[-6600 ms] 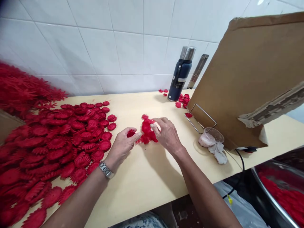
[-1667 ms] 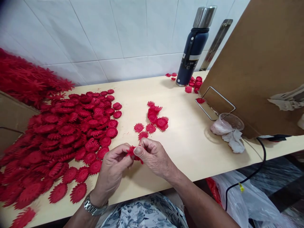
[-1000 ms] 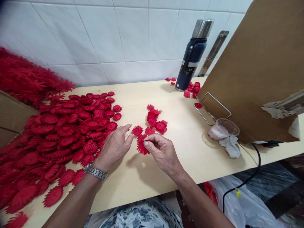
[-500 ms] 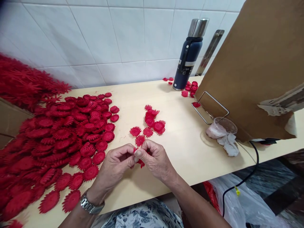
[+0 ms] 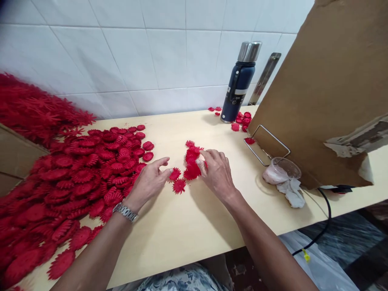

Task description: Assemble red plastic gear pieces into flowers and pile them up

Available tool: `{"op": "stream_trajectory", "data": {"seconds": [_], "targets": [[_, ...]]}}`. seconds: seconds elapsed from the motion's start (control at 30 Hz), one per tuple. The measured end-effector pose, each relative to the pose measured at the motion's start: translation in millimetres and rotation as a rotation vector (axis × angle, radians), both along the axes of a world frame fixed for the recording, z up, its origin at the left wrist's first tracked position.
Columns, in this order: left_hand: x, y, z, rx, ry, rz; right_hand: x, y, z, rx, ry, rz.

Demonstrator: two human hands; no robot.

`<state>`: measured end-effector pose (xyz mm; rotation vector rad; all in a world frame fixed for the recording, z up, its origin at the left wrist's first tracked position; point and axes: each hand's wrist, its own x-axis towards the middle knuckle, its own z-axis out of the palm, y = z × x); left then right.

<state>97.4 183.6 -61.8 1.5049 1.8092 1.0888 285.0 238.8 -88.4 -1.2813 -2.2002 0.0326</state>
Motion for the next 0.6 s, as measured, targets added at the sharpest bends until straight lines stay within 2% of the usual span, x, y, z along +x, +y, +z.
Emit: {"op": "stream_trajectory", "data": {"seconds": [0.1,0.2,0.27,0.37,0.47,0.53,0.6], "targets": [[-16.0,-25.7,4.7,-0.005,-0.012,0.078,-4.3,-18.7,-5.2,0.019,-0.178,0.161],[-33.6,-64.1,11.1,0.034,-0.058,0.244,-16.9,-26.1,-15.4,0.015,-0.374,0.338],[-45.5,-89.8,13.5,0.101,-0.082,0.354,-25.3,-13.9,-23.2,0.025,-0.444,0.375],[-64.8,-126.1,10.9,0.173,-0.063,0.502,-33.9,24.1,-30.4,0.045,-0.454,0.342],[-82.9,-161.5,-1.3,0.206,0.189,0.576,-42.1,57.3,-27.0,0.092,-0.388,0.297],[-89.8,-183.2,-14.8,0.262,0.497,0.488,-51.1,61.3,-19.5,0.173,-0.295,0.308],[-90.6,-199.8,-30.5,0.293,0.805,0.332,-65.0,47.2,-10.9,0.230,-0.186,0.392]]}}
